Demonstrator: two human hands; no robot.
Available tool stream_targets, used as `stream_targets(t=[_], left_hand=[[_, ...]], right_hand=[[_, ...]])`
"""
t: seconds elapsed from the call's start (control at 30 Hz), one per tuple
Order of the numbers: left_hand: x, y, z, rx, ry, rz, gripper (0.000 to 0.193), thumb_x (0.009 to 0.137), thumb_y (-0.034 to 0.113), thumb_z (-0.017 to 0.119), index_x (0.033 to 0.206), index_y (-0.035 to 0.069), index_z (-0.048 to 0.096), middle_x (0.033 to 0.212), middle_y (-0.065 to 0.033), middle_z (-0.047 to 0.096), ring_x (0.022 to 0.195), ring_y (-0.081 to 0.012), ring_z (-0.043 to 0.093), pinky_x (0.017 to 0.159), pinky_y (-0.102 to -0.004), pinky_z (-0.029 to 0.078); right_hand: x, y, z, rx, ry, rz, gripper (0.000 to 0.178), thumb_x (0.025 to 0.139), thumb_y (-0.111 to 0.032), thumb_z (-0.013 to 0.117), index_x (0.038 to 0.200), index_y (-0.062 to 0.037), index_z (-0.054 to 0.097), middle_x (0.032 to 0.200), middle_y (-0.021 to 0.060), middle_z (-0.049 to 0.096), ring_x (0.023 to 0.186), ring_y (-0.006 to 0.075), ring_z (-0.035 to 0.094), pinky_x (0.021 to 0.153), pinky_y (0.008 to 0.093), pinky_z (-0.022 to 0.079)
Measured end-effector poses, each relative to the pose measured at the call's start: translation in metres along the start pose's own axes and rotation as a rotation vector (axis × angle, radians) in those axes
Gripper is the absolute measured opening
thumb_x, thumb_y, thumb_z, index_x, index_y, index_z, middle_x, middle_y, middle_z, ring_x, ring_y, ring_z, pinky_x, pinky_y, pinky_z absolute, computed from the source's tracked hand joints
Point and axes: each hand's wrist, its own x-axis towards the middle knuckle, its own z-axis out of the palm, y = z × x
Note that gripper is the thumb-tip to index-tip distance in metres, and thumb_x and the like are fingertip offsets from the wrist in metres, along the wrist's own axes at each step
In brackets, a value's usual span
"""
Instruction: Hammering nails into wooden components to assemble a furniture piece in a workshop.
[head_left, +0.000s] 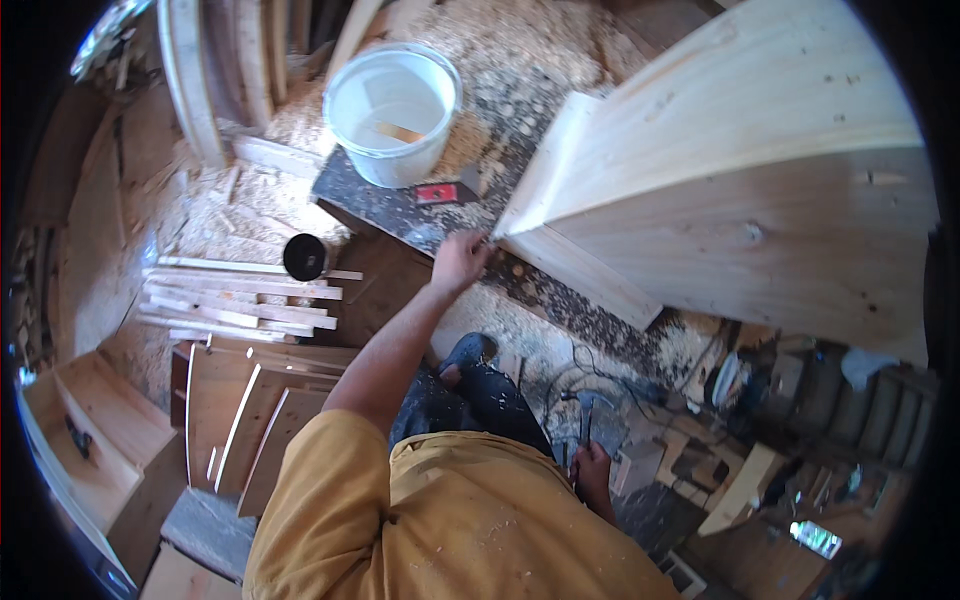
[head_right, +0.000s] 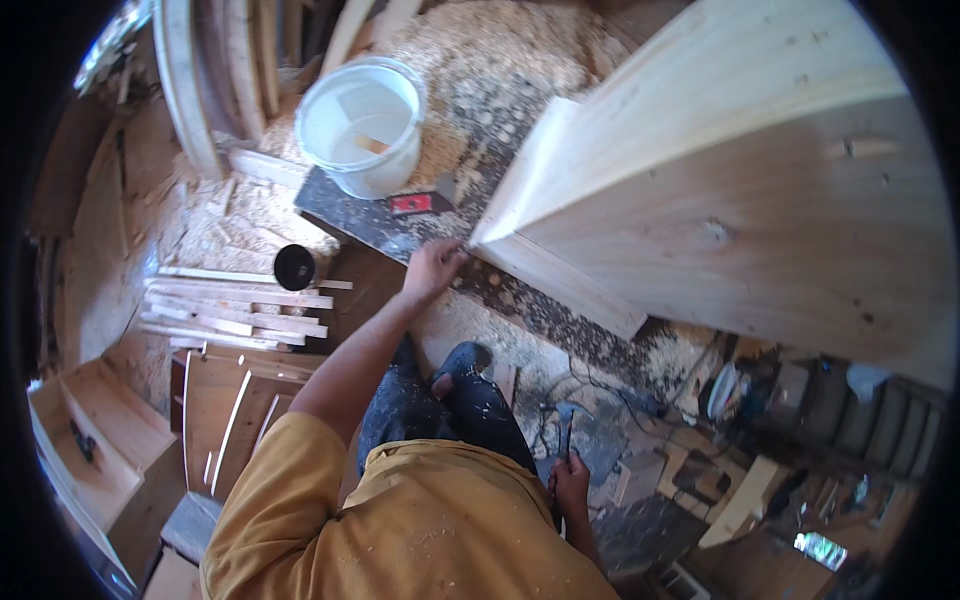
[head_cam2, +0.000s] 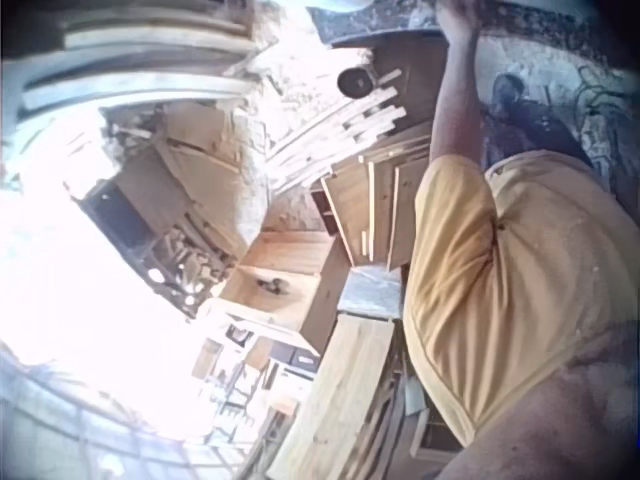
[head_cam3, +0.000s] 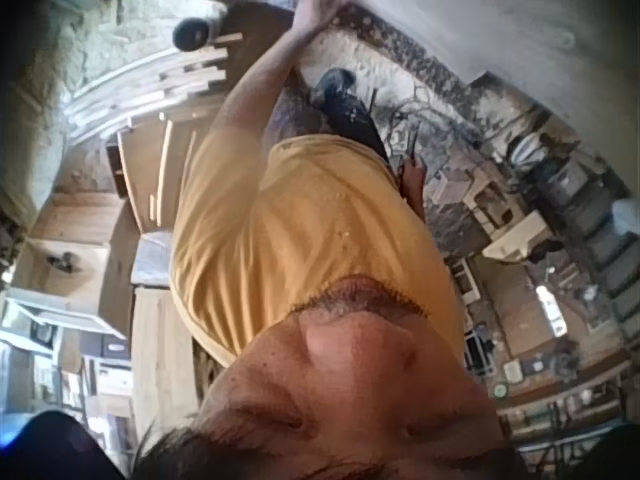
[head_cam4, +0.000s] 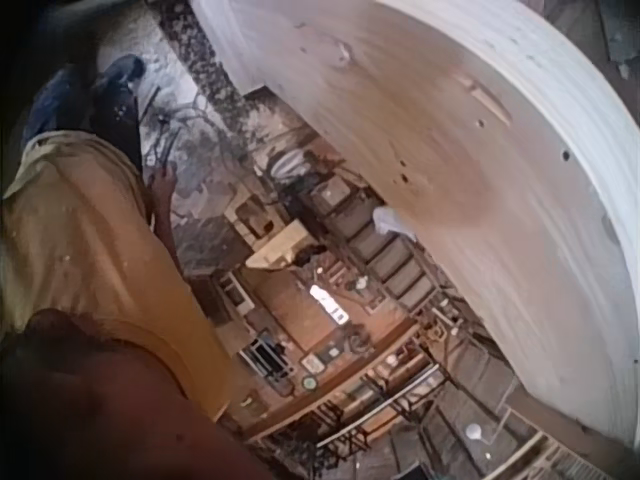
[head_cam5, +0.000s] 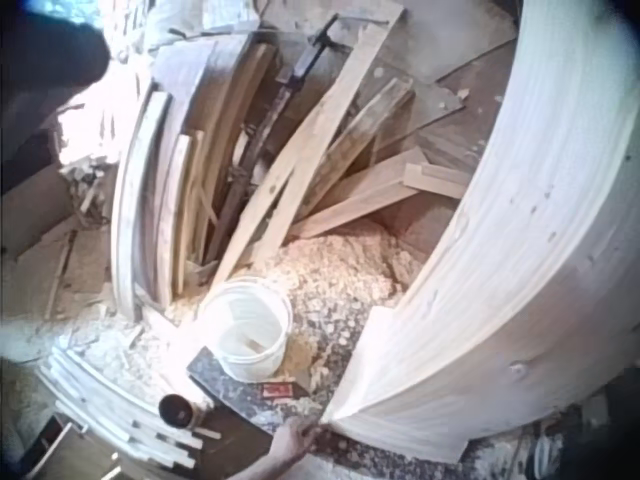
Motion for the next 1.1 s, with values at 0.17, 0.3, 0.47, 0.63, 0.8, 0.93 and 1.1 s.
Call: stream_targets(t=[0.17,0.3,0.47,0.63,0.8,0.93,1.1], left_hand=[[0.012,0.043,-0.095,0.125,0.312,0.391,0.028,0.074,0.009,0.071,0.101,0.007,0.067,0.089,-0.0114,0.064,0.087,-0.0321,0.06,0.079,-0.0412,0.049],[0.112,0.055,-0.202,0.397,0.135,0.085,0.019,0.075,0.013,0.069,0.092,0.003,0.068,0.092,-0.0142,0.068,0.086,-0.0317,0.065,0.075,-0.0406,0.051],[0.191,0.045,-0.237,0.98,-0.72,0.035,0.022,0.077,0.018,0.068,0.092,0.002,0.07,0.094,-0.0158,0.068,0.083,-0.0311,0.066,0.075,-0.0404,0.051],[0.142,0.061,-0.26,-0.037,0.07,0.095,0.022,0.082,0.016,0.066,0.095,-0.002,0.067,0.084,-0.0101,0.069,0.075,-0.0149,0.063,0.071,-0.0272,0.049],[0.03,-0.151,-0.286,0.056,0.178,-0.643,0.037,0.083,0.036,0.062,0.073,0.002,0.069,0.06,-0.01,0.062,0.058,-0.0141,0.06,0.058,-0.0298,0.047],[-0.047,-0.281,-0.26,0.363,0.063,-0.611,0.025,0.078,0.027,0.065,0.086,0.004,0.069,0.087,-0.0194,0.068,0.083,-0.0349,0.066,0.077,-0.0438,0.052],[-0.028,-0.321,-0.206,0.666,-0.287,-0.42,0.019,0.076,0.025,0.068,0.086,0.008,0.068,0.092,-0.0151,0.067,0.093,-0.0306,0.064,0.08,-0.0446,0.05]], right_hand=[[0.029,0.002,-0.008,0.007,-0.079,-0.027,0.013,0.089,-0.009,0.052,0.078,-0.0057,0.049,0.058,0.0005,0.048,0.042,0.009,0.043,0.039,0.0247,0.033],[0.034,-0.028,-0.003,-0.096,-0.115,0.05,0.012,0.089,-0.01,0.053,0.078,-0.0058,0.05,0.059,0.0005,0.048,0.043,0.0093,0.043,0.04,0.0255,0.034],[0.045,-0.018,0.004,-0.117,-0.102,0.059,0.012,0.089,-0.012,0.054,0.08,-0.0043,0.051,0.058,0.0016,0.049,0.044,0.0107,0.046,0.041,0.0268,0.037],[0.007,-0.03,0.026,-0.377,0.026,0.001,0.019,0.086,-0.019,0.057,0.076,-0.0042,0.051,0.061,0.0057,0.05,0.05,0.0152,0.05,0.048,0.0331,0.04],[0.046,0.097,0.01,-0.646,-0.153,-0.134,0.03,0.084,-0.028,0.058,0.082,0.0018,0.056,0.069,0.018,0.055,0.067,0.0273,0.059,0.064,0.0415,0.044],[0.047,-0.002,0.051,-0.87,-0.402,0.081,0.032,0.082,-0.028,0.057,0.084,0.0038,0.059,0.075,0.0225,0.058,0.072,0.0337,0.059,0.068,0.0446,0.045],[0.055,-0.04,0.086,-1.003,-0.264,0.226,0.03,0.083,-0.025,0.057,0.085,0.005,0.06,0.076,0.0195,0.06,0.071,0.0283,0.06,0.066,0.0423,0.045]])
